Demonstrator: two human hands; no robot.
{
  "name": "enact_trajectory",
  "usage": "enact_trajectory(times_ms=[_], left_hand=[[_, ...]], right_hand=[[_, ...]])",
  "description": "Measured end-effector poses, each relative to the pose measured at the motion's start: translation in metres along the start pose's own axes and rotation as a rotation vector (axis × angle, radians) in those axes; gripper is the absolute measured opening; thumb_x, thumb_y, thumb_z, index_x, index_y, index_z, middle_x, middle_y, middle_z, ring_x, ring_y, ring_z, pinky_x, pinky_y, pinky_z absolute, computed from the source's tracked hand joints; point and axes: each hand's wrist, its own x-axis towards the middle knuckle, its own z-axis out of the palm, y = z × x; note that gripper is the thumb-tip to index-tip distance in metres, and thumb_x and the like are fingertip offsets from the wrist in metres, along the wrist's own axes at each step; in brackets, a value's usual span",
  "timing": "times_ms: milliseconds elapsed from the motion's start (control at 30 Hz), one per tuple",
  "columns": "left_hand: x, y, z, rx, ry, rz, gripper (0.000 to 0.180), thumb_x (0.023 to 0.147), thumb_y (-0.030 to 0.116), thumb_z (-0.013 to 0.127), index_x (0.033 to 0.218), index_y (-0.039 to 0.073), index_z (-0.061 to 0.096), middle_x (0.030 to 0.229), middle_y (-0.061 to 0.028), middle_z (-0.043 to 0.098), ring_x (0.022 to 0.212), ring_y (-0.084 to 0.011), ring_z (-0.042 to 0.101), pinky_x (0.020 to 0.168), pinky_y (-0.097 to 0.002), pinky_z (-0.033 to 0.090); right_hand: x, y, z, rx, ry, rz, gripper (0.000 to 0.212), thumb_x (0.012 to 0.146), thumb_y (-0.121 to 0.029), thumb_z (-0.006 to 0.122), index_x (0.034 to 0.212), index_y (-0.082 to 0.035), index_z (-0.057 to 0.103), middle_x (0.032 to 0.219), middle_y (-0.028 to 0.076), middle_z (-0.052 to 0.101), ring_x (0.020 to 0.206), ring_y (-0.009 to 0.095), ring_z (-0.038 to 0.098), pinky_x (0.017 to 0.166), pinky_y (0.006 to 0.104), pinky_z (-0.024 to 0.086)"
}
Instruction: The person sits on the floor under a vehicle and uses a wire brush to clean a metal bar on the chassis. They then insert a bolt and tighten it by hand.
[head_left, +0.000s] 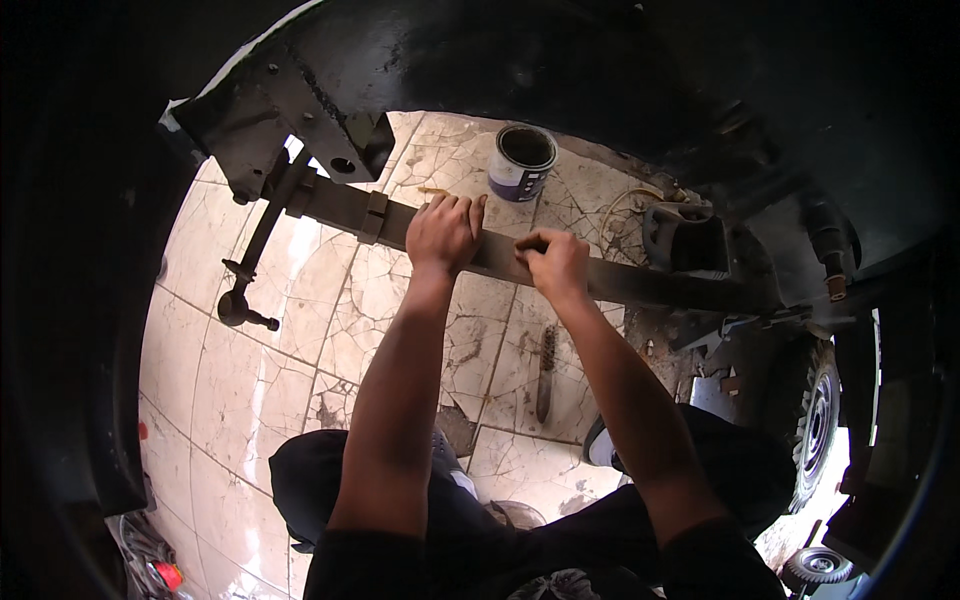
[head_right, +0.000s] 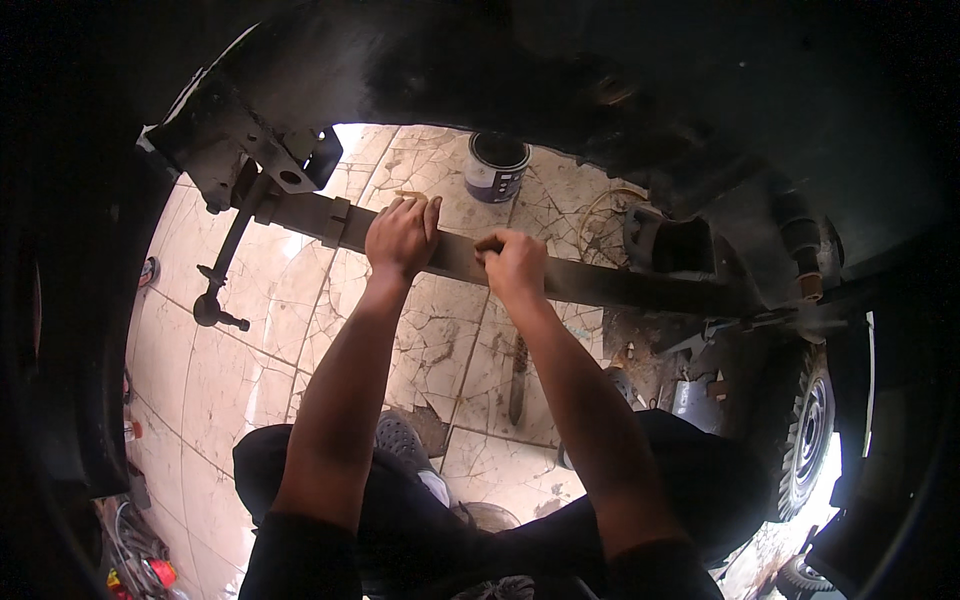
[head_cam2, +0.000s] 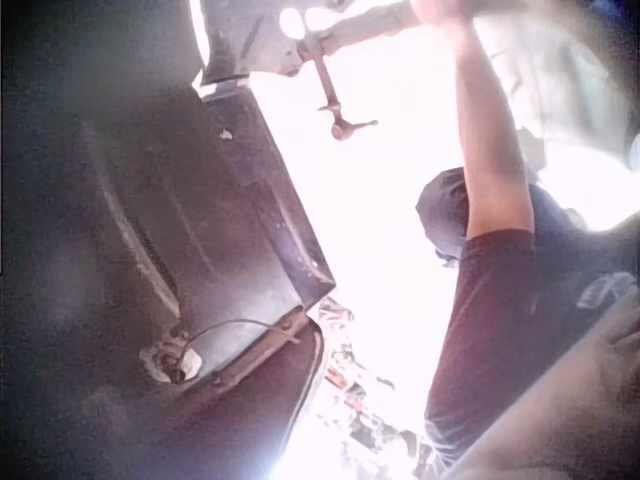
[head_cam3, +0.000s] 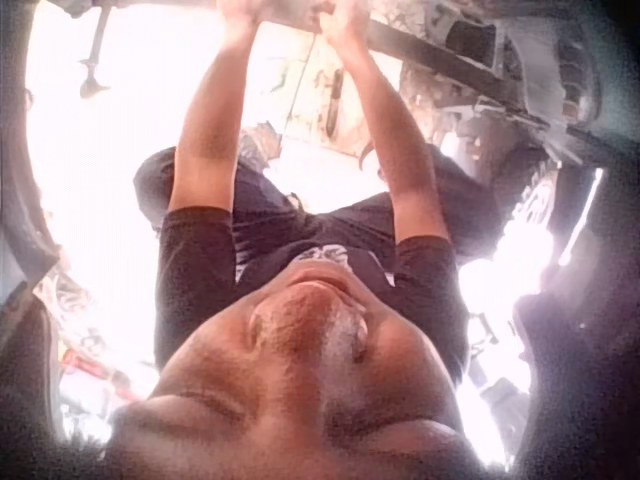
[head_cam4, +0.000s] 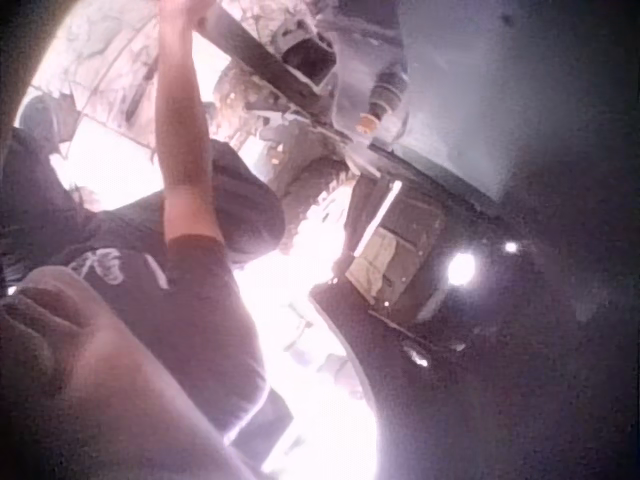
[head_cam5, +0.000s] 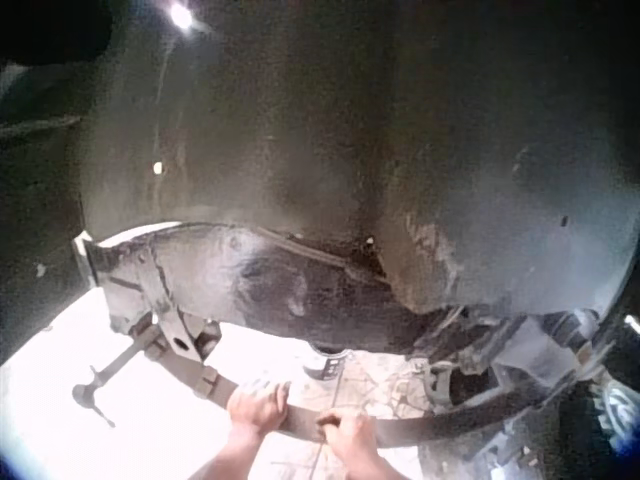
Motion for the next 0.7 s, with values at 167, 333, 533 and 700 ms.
enact_trajectory(times_ms=[167,333,533,700], left_hand=[[-0.001,0.0,-0.001,-0.012,-0.034,-0.023,0.045,0.109,0.04,0.054,0.083,0.009,0.073,0.091,-0.0103,0.077,0.095,-0.0307,0.072,0.085,-0.0435,0.057],[0.006,-0.004,-0.002,-0.005,-0.036,-0.036,0.047,0.11,0.042,0.052,0.084,0.01,0.073,0.091,-0.0105,0.076,0.096,-0.0306,0.072,0.085,-0.0435,0.057],[0.007,0.001,0.001,-0.011,0.002,-0.007,0.045,0.11,0.038,0.052,0.084,0.009,0.073,0.088,-0.0109,0.075,0.092,-0.0312,0.072,0.081,-0.0436,0.057],[0.004,-0.008,-0.002,-0.007,-0.008,-0.015,0.045,0.11,0.039,0.052,0.085,0.009,0.073,0.089,-0.0116,0.075,0.093,-0.0315,0.072,0.081,-0.0439,0.056]], right_hand=[[0.0,-0.005,0.002,-0.109,0.003,-0.03,0.012,0.081,-0.005,0.081,0.091,-0.008,0.084,0.085,0.014,0.08,0.082,0.029,0.078,0.081,0.038,0.06],[-0.013,-0.012,-0.001,-0.173,-0.004,-0.116,0.011,0.08,-0.006,0.081,0.091,-0.007,0.084,0.084,0.015,0.079,0.079,0.032,0.077,0.08,0.0405,0.06],[0.02,-0.009,0.001,-0.177,0.082,-0.118,0.01,0.082,-0.007,0.082,0.091,-0.008,0.084,0.083,0.015,0.079,0.079,0.031,0.078,0.08,0.0395,0.06],[-0.013,-0.023,0.0,-0.128,-0.019,0.026,0.011,0.081,-0.008,0.083,0.092,-0.008,0.085,0.085,0.015,0.08,0.082,0.03,0.078,0.082,0.0377,0.06]])
